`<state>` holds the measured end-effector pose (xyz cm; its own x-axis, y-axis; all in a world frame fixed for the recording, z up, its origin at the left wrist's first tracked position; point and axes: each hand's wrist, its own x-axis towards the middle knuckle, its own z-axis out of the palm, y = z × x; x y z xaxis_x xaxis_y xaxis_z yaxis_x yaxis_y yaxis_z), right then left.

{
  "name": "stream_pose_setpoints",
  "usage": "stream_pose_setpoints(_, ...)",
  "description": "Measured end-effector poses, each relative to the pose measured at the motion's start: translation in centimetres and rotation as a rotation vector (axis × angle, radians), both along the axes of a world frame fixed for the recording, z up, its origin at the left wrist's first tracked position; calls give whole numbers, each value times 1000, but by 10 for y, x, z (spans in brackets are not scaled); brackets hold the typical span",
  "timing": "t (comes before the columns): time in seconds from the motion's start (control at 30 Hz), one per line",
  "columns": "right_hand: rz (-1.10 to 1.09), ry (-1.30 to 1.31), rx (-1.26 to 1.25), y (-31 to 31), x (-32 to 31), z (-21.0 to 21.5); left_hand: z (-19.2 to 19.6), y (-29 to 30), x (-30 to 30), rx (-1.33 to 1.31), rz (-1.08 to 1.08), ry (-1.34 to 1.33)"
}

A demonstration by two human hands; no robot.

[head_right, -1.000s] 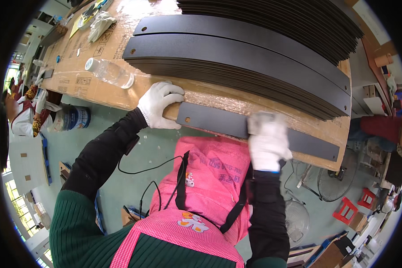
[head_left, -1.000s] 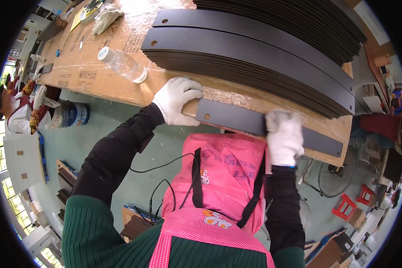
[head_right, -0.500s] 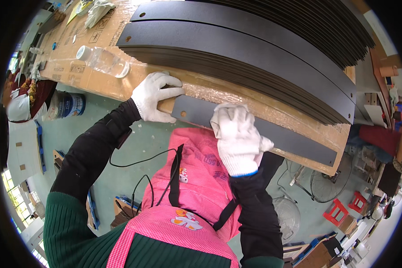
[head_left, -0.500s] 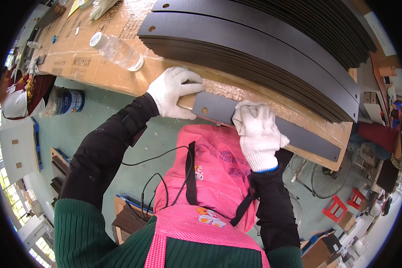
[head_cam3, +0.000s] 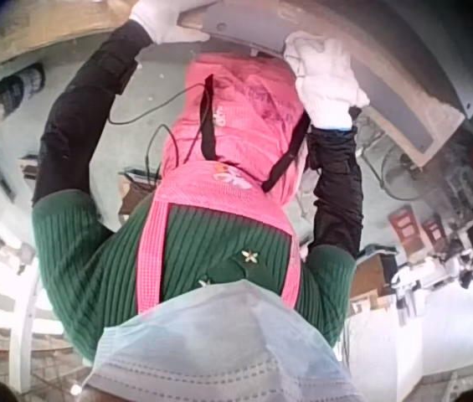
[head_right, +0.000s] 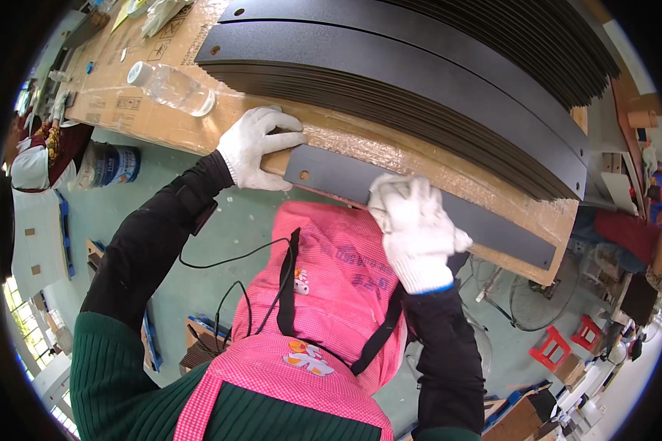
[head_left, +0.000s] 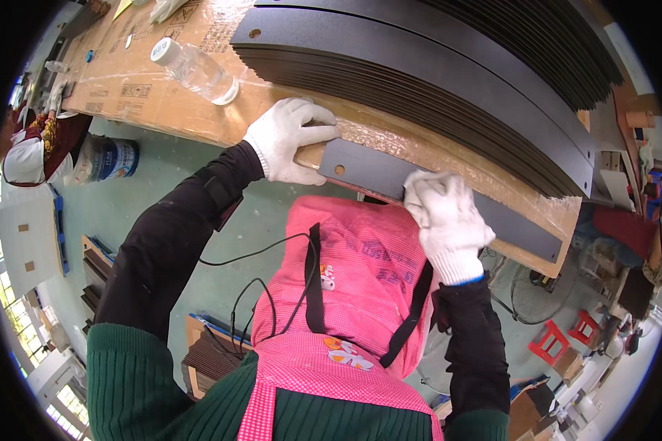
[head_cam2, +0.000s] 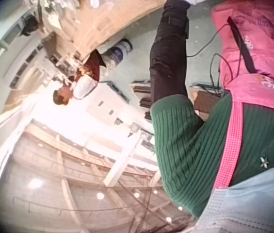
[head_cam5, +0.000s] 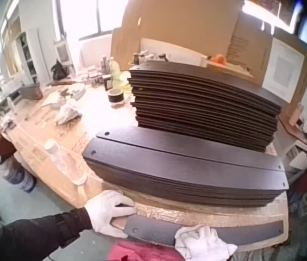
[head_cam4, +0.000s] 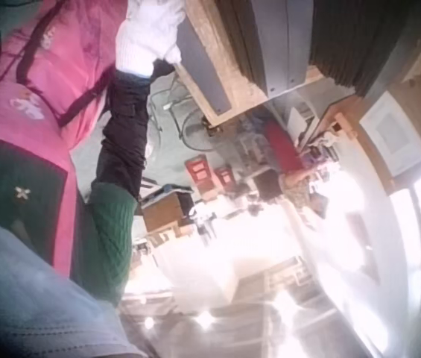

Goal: The recorder is cleaning long, dark furniture components with a cloth and a blue cleaning tool.

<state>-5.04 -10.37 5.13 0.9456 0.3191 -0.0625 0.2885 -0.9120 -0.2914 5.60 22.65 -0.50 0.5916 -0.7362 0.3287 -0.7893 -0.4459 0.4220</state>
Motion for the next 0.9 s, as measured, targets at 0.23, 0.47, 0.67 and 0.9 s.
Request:
stream_pose_setpoints(0.23, -6, -251, 9, 24, 2, -9, 0, -2, 0, 4, 0, -20)
stream_pose_setpoints(0.47, -51, -101, -94, -3, -4, -9, 3, 2, -4, 23, 10, 29)
stream_pose_setpoints(0.67, 57, -268, -8, 35, 3, -7, 0, 1, -2, 30, 23, 19)
stream_pose_setpoints(0.9, -12, -110, -21, 10, -10, -5, 6, 5, -5, 34, 27, 20)
